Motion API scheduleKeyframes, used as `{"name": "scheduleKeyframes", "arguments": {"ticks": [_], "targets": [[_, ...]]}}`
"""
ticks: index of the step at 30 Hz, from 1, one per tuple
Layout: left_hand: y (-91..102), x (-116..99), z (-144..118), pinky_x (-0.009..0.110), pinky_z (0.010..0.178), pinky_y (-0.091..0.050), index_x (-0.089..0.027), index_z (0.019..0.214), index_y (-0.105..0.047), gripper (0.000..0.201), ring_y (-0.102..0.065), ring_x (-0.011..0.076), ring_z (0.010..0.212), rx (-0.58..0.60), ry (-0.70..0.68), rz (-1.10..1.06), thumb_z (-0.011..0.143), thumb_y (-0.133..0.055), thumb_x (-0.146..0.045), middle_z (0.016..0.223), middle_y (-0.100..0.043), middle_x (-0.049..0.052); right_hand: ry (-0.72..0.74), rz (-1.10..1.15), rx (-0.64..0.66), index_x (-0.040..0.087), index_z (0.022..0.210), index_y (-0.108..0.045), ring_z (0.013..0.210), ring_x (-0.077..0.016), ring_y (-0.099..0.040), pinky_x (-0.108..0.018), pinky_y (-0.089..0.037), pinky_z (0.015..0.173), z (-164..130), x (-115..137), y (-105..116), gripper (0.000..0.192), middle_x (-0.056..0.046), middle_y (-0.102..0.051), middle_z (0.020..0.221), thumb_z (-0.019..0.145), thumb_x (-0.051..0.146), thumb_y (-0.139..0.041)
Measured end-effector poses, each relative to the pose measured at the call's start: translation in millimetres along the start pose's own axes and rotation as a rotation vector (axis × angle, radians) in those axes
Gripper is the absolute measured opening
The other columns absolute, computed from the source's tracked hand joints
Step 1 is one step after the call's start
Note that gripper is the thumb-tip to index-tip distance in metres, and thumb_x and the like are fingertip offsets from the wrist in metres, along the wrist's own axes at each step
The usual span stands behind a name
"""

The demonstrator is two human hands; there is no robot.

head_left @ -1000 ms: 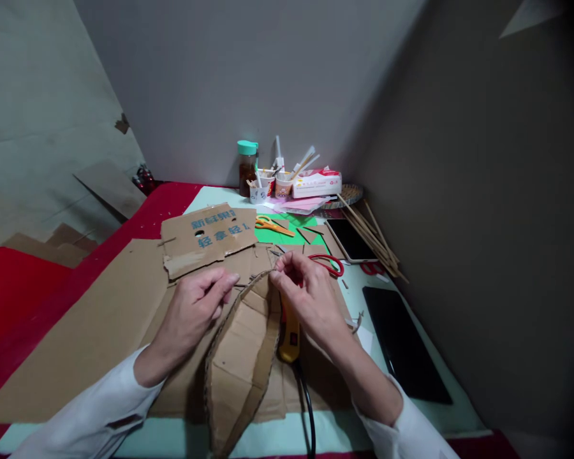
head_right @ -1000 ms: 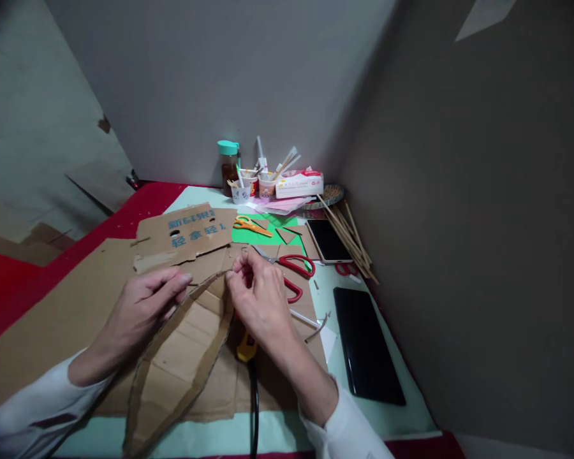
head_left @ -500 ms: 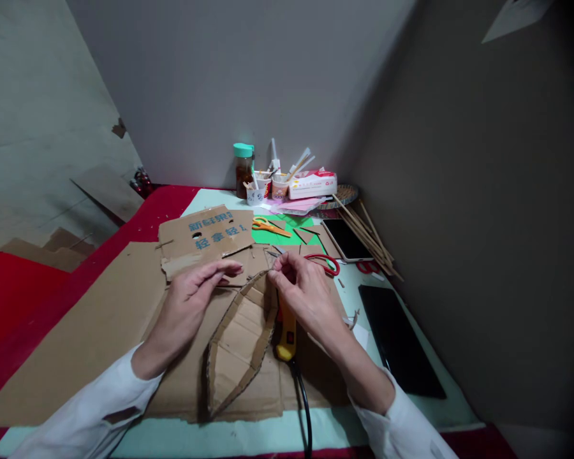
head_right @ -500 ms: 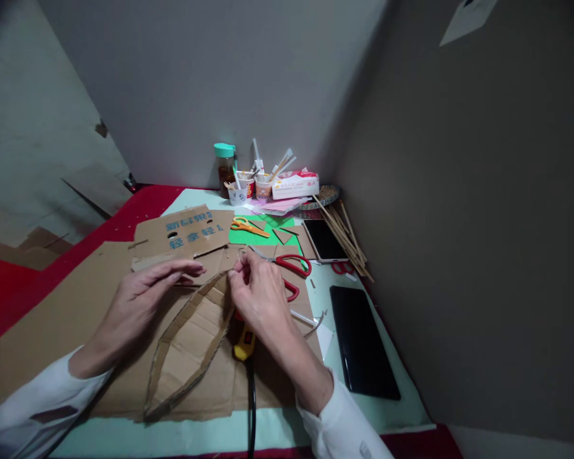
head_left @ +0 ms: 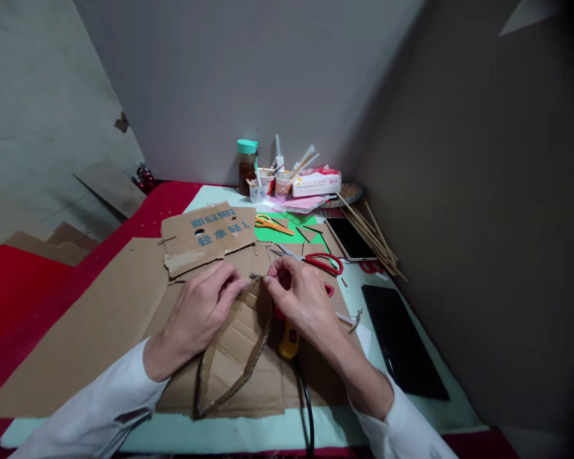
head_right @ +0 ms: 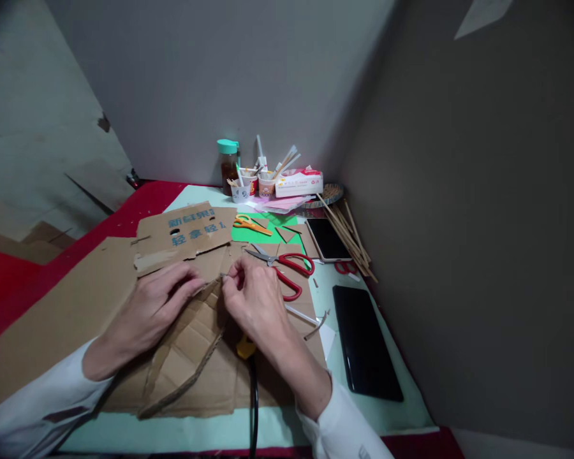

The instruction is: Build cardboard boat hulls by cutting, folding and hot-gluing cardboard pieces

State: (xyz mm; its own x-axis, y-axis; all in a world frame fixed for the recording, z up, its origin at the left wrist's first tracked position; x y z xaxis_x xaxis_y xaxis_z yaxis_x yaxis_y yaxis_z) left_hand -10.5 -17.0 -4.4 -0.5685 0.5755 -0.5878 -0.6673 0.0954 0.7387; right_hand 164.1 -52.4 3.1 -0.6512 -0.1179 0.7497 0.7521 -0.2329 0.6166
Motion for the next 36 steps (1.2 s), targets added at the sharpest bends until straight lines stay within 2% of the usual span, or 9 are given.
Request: {"name": "scheduleKeyframes", "arguments": {"ticks": [3,7,14,17,20,24,29,32,36], "targets": [[-2.4,2.4,0.4,0.034,0.069,-0.035,-0.021,0.077,-0.053,0.021,-0.054,0.0223,0.074,0.029,-0.001,0.041,0.094,-0.050,-0.033,0.078,-0.058,0.004,0.028,-0.009,0.018,0.018,0.078,-0.060,0.063,-0.0138,-0.056,-0.024,-0.034,0.060,0.9,-2.5,-0.7,0.008,0.001,-0.063,0.068,0.085,0.018,-0.058],[-4.9,7.1,1.5,0.034,0.068,-0.034,-0.022,0.073,-0.050,0.023,-0.052,0.0226,0.072,0.034,0.004,0.049,0.094,-0.044,-0.029,0.075,-0.056,0.003,0.080,-0.033,0.038,0.018,0.081,-0.059,0.062,-0.0143,-0.053,-0.025,-0.033,0.058,2.5,-12.5,-6.8,0.010,0.000,-0.062,0.069,0.090,0.021,-0.056],[1.7,13.1,8.0,0.033,0.065,-0.034,-0.024,0.070,-0.044,0.023,-0.049,0.0209,0.066,-0.129,0.097,-0.055,0.092,-0.041,-0.031,0.068,-0.053,0.001,0.161,-0.060,-0.036,0.020,0.082,-0.053,0.059,-0.0138,-0.048,-0.025,-0.033,0.056,1.5,-24.4,-17.9,0.013,0.000,-0.059,0.071,0.094,0.025,-0.053],[2.0,18.1,9.1,0.030,0.059,-0.033,-0.024,0.068,-0.042,0.026,-0.046,0.0182,0.060,-0.188,0.151,-0.137,0.092,-0.042,-0.033,0.062,-0.048,-0.002,0.176,-0.045,-0.092,0.020,0.089,-0.051,0.063,-0.0145,-0.054,-0.024,-0.036,0.057,-0.4,-19.7,-18.5,0.007,-0.002,-0.063,0.079,0.093,0.025,-0.055],[-0.8,25.2,8.9,0.028,0.052,-0.032,-0.024,0.067,-0.042,0.029,-0.043,0.0158,0.052,-0.219,0.209,-0.227,0.093,-0.042,-0.036,0.057,-0.044,-0.005,0.184,-0.019,-0.143,0.020,0.098,-0.046,0.063,-0.0154,-0.058,-0.024,-0.038,0.056,-0.7,-16.2,-19.3,0.014,-0.003,-0.064,0.081,0.090,0.023,-0.057],[-1.2,32.9,9.3,0.026,0.048,-0.030,-0.024,0.066,-0.042,0.031,-0.040,0.0134,0.049,-0.291,0.260,-0.335,0.092,-0.046,-0.039,0.056,-0.043,-0.006,0.176,0.021,-0.201,0.021,0.093,-0.044,0.056,-0.0146,-0.061,-0.022,-0.039,0.051,0.9,-15.4,-16.8,0.009,-0.001,-0.063,0.075,0.093,0.025,-0.053],[5.8,34.5,11.7,0.024,0.045,-0.027,-0.023,0.065,-0.042,0.031,-0.036,0.0110,0.047,-0.422,0.281,-0.483,0.090,-0.053,-0.037,0.053,-0.038,-0.007,0.174,0.108,-0.298,0.021,0.089,-0.051,0.065,-0.0152,-0.070,-0.023,-0.049,0.057,1.9,-13.0,-2.9,0.011,-0.002,-0.067,0.079,0.096,0.029,-0.053],[8.2,31.6,14.0,0.023,0.045,-0.031,-0.022,0.069,-0.049,0.024,-0.041,0.0096,0.046,-0.447,0.274,-0.601,0.087,-0.058,-0.034,0.056,-0.045,-0.007,0.184,0.156,-0.309,0.020,0.089,-0.056,0.063,-0.0148,-0.070,-0.023,-0.052,0.057,1.4,-9.1,3.8,0.015,-0.002,-0.070,0.079,0.096,0.033,-0.054],[9.0,25.2,16.0,0.021,0.050,-0.044,-0.019,0.072,-0.056,0.016,-0.053,0.0089,0.051,-0.422,0.238,-0.744,0.082,-0.065,-0.029,0.063,-0.056,-0.004,0.194,0.169,-0.285,0.020,0.088,-0.057,0.063,-0.0135,-0.067,-0.024,-0.051,0.062,-1.0,-2.9,5.2,0.016,0.000,-0.068,0.072,0.097,0.031,-0.051]]}}
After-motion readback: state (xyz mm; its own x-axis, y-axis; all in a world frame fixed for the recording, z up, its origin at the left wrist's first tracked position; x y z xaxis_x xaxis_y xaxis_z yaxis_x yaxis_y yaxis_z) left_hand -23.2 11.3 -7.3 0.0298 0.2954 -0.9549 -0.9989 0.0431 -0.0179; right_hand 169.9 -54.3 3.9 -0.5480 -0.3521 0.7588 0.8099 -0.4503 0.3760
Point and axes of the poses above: each hand's wrist, its own z-axis towards the middle knuckle, its own y-axis out of the back of the hand, x = y × z, the point moved 1 cm from there along z, towards the middle knuckle
